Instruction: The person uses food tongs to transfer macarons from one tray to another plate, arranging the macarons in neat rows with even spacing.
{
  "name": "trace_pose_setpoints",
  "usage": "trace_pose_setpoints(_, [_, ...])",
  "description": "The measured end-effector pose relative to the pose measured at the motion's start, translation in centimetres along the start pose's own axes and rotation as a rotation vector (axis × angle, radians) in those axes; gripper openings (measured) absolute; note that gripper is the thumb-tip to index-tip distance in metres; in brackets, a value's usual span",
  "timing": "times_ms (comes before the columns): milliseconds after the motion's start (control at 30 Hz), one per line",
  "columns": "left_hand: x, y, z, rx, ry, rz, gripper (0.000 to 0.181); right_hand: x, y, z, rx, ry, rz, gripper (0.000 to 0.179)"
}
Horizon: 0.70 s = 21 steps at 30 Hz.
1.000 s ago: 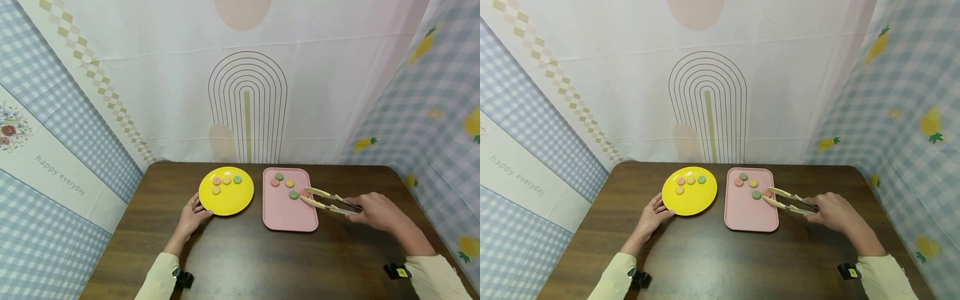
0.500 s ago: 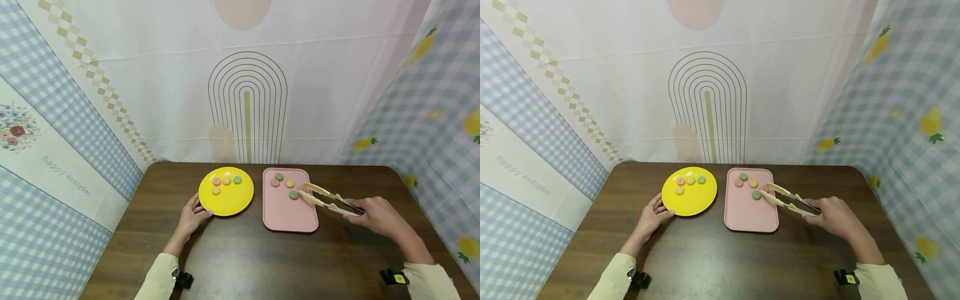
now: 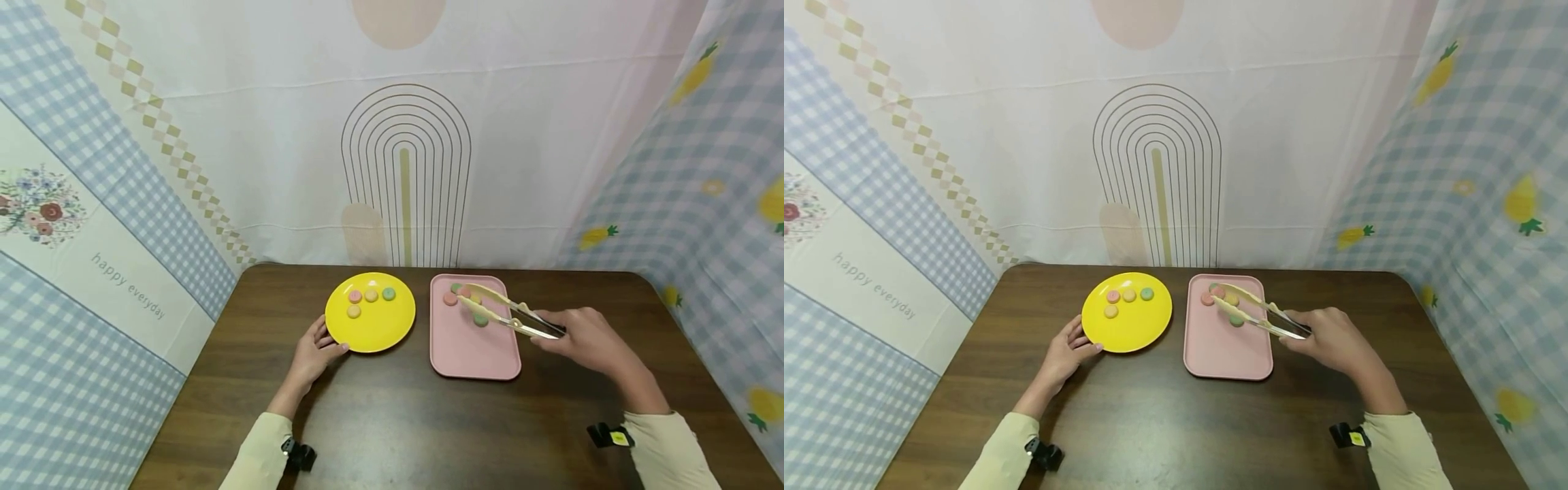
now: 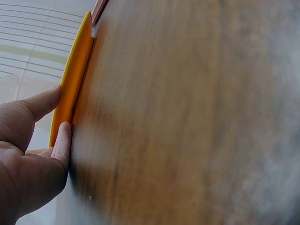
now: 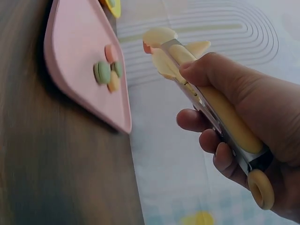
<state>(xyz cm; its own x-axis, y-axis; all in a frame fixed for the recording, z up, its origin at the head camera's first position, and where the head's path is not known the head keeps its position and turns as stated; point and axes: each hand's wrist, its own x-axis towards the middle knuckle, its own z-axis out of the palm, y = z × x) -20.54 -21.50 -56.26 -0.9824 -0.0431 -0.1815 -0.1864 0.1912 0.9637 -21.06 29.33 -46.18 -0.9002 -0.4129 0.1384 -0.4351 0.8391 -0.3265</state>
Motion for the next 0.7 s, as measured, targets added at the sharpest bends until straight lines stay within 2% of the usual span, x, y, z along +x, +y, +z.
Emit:
trace_pose_setpoints(233, [0.0, 0.3, 0.1, 0.008, -0.002, -0.009, 0.093, 2.1, -1.8, 1.1, 0.062, -0.006, -0.041, 0.048])
trace_pose_setpoints(367, [-1.0, 1.9, 0.4, 0.016, -0.005, -0.001, 0.091, 3.3, -2.6, 1.8, 0.072, -0.009, -0.052, 0.050])
trace_pose_setpoints(467, [-1.2, 2.4, 0.5, 0.023, -0.005, -0.011, 0.090, 4.2, -3.1, 2.4, 0.086, -0.012, -0.062, 0.051])
trace_pose_setpoints(633, [0.0, 0.4, 0.3, 0.021, 0.008, -0.015, 0.094, 5.4, -4.2, 3.3, 0.105, -0.004, -0.119, 0.048])
trace_pose_setpoints(700, [0.1, 0.1, 0.3, 0.022, 0.014, -0.009, 0.094, 5.8, -4.7, 3.7, 0.116, -0.005, -0.144, 0.047])
